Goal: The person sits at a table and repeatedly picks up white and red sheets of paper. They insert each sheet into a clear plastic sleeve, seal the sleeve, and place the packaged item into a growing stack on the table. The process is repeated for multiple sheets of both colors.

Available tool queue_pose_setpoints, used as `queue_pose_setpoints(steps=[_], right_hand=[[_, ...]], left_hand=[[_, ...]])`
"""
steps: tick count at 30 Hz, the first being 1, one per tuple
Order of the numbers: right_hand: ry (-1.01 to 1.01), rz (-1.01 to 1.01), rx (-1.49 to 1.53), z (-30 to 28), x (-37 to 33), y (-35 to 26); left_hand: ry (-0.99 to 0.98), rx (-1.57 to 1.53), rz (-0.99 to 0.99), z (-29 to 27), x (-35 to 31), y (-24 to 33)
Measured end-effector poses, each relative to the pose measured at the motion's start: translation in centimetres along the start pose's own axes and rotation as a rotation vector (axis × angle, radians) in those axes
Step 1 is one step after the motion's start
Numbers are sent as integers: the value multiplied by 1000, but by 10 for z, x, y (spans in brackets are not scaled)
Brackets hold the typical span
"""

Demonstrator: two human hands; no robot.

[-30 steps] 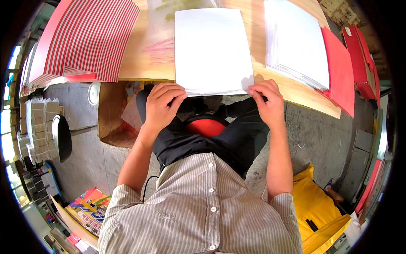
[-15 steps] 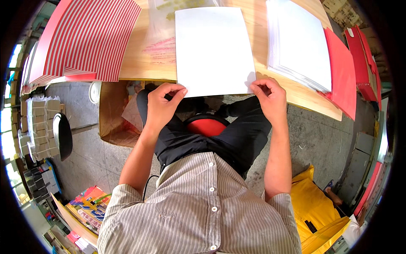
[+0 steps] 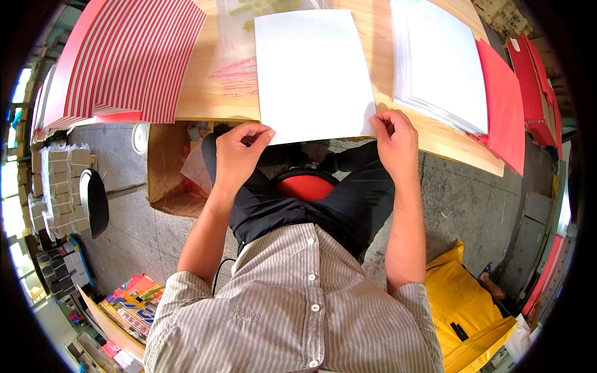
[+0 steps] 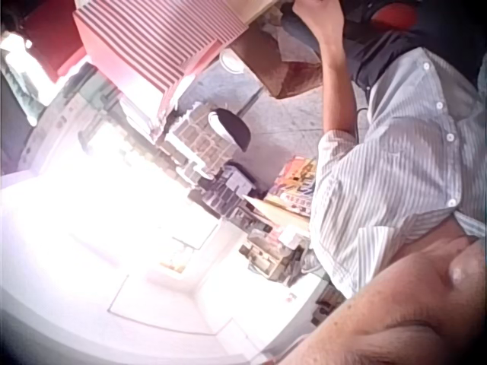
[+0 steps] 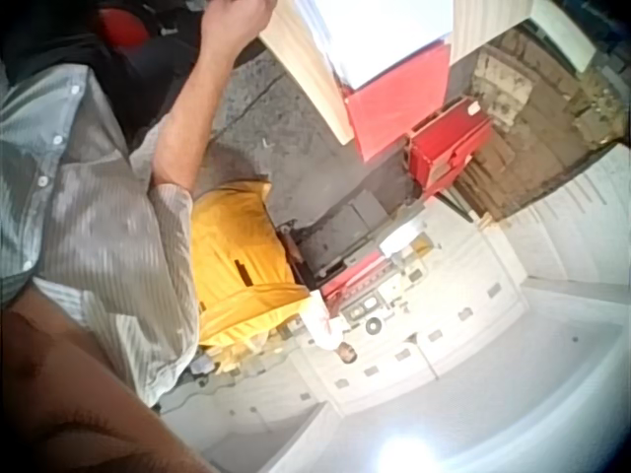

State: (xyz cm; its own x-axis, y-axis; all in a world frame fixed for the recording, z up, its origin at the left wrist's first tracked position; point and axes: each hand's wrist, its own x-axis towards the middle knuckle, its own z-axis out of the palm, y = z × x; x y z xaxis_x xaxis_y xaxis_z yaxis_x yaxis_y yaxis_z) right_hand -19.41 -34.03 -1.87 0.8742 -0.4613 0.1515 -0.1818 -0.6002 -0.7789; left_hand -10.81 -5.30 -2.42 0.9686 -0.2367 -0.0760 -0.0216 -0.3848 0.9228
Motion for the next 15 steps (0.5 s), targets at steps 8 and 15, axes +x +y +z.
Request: queue_pose_setpoints(steps=[8,15], right_hand=[[16,40,-19,1,2,-4],[39,118,-63,4,4,-1]], left_hand=[[23,29,-27,1,2,5],[27,23,-72,4,8,-3]])
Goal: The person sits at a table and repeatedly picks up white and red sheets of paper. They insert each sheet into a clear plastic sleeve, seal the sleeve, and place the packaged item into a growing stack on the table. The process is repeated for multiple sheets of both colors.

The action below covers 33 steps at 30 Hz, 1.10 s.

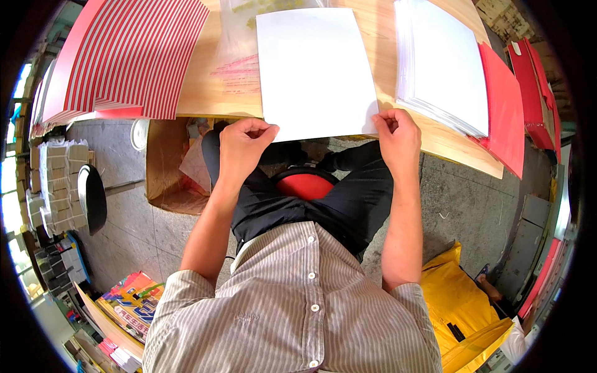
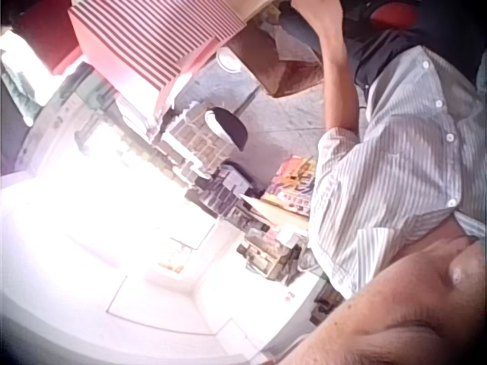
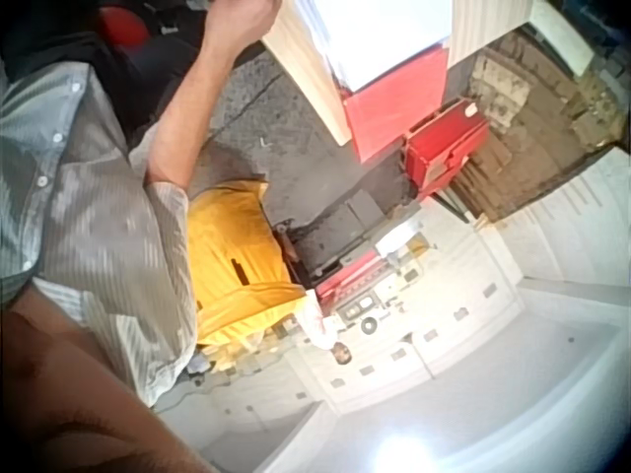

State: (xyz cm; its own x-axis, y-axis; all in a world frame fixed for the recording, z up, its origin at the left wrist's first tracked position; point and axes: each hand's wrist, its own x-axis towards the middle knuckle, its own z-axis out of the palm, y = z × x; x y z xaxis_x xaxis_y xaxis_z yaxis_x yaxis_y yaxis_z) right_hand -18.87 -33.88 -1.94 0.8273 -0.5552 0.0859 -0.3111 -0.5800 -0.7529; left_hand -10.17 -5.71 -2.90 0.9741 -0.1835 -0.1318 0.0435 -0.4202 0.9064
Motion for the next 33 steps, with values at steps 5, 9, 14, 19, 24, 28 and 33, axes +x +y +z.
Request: queue_pose_setpoints(steps=[5,9,14,19,24,28,33], right_hand=[[53,30,-45,3,-3,-1],[57,54,-55,2,-2,-5],[147,0,4,6,0,5],[564,-481,-24,14,-18,0],[-24,-779,-77,59,-66,-62],[20,-699,-213,71,-56,-43],[210,-593,-376,24,-37,-2]], left_hand=[[41,-47,25,3,-1,-8],[52,-161,-27,4,-4,-18],[41,-534,-103,10,-6,-17],[12,-686,-179,8,-1,-21],[28,-717,-180,15,-7,-14],[32,-690,-96,15,-6,-22],[25,-696,-81,14,-5,-30]])
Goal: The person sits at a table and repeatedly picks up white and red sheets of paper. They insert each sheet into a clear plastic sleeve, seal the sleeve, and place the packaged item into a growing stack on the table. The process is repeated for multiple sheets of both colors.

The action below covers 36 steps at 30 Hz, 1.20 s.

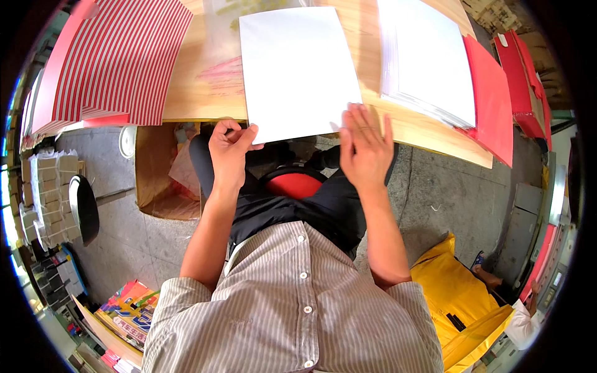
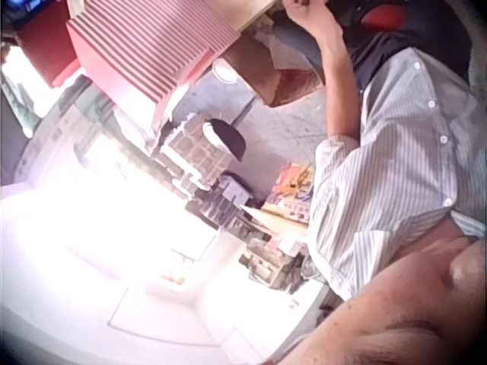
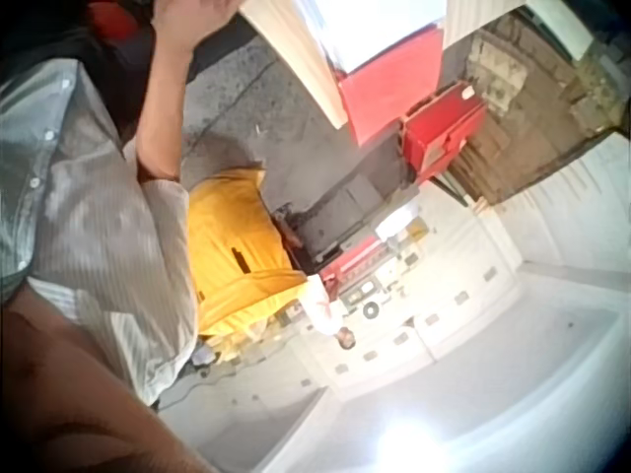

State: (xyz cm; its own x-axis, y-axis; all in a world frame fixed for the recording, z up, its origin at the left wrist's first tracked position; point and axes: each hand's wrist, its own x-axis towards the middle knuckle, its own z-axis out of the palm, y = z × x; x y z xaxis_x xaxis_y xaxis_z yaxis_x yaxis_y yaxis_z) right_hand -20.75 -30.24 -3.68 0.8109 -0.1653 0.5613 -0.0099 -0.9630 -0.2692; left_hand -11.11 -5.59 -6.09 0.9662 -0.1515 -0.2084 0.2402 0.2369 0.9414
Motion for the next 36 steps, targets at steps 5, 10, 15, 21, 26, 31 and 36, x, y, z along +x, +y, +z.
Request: queue_pose_setpoints(steps=[5,10,15,21,26,31,36], right_hand=[[-8,95,-100,-10,-10,25],[174,147,270,-22,-33,0],[-197,882,1391,3,-47,-45],[41,1084,1586,8,9,-60],[83,1017,1659,9,22,-68],[210,925,1707,-31,36,-50],[487,892,1752,-73,49,2]], left_hand=[[23,3,-28,5,-3,1],[-25,-24,21,12,-5,11],[-85,-7,61,26,-13,32],[-65,291,232,26,-26,39],[-90,268,369,18,-35,35],[-245,318,580,28,-42,48],[-306,280,475,29,-34,49]])
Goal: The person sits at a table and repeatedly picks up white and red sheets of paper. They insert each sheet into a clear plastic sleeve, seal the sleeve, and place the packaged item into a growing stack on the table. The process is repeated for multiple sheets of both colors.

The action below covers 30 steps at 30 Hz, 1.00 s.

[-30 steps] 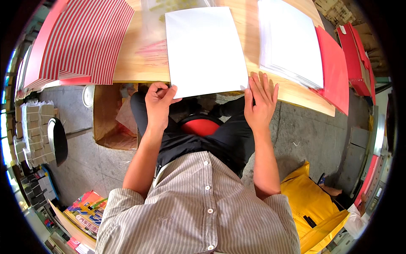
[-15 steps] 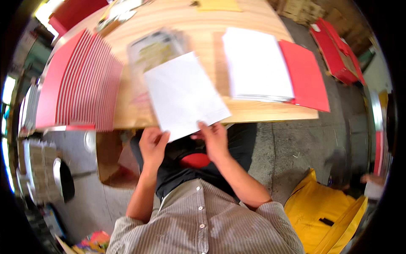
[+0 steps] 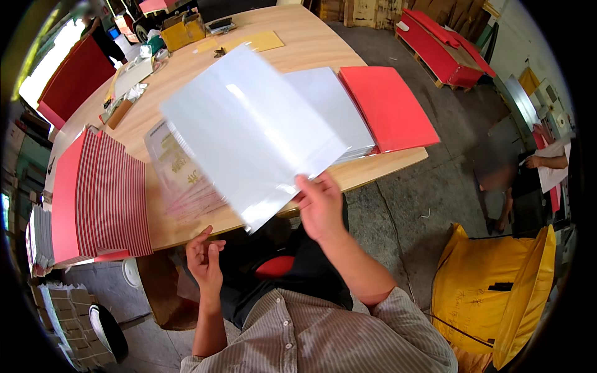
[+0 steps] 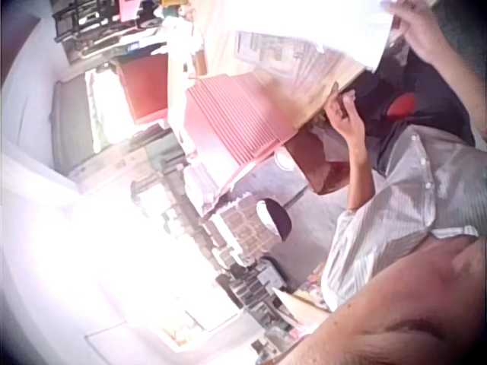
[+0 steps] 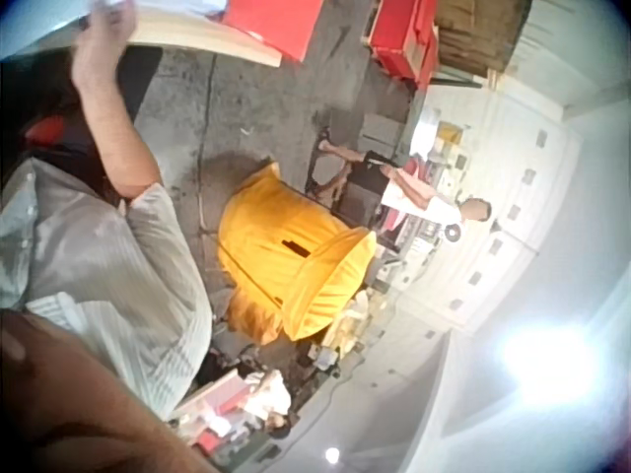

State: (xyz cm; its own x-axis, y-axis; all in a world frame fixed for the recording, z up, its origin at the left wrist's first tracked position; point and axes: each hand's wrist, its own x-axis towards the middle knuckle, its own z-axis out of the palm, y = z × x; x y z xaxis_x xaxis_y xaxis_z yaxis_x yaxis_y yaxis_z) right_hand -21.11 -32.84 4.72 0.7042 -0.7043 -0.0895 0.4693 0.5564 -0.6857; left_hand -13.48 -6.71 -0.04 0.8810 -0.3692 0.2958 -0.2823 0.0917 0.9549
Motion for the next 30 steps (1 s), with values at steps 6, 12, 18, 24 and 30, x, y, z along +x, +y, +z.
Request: queue_pose_setpoints(steps=[6,12,18,24,30], right_hand=[[128,-196,-80,-37,54,-46],[242,-144,-241,-62,66,-43],[269,-120,-298,-63,67,-42],[290,-107,-372,-68,69,-42],[333,-158,-527,-85,71,-33]], left_hand=[[-9,21,-158,-6,-15,-15],[-11,91,-193,-14,-28,-19],[-35,178,-205,-20,-34,-20],[-1,235,-180,-24,-35,-16],[-27,355,-108,-38,-30,-7]])
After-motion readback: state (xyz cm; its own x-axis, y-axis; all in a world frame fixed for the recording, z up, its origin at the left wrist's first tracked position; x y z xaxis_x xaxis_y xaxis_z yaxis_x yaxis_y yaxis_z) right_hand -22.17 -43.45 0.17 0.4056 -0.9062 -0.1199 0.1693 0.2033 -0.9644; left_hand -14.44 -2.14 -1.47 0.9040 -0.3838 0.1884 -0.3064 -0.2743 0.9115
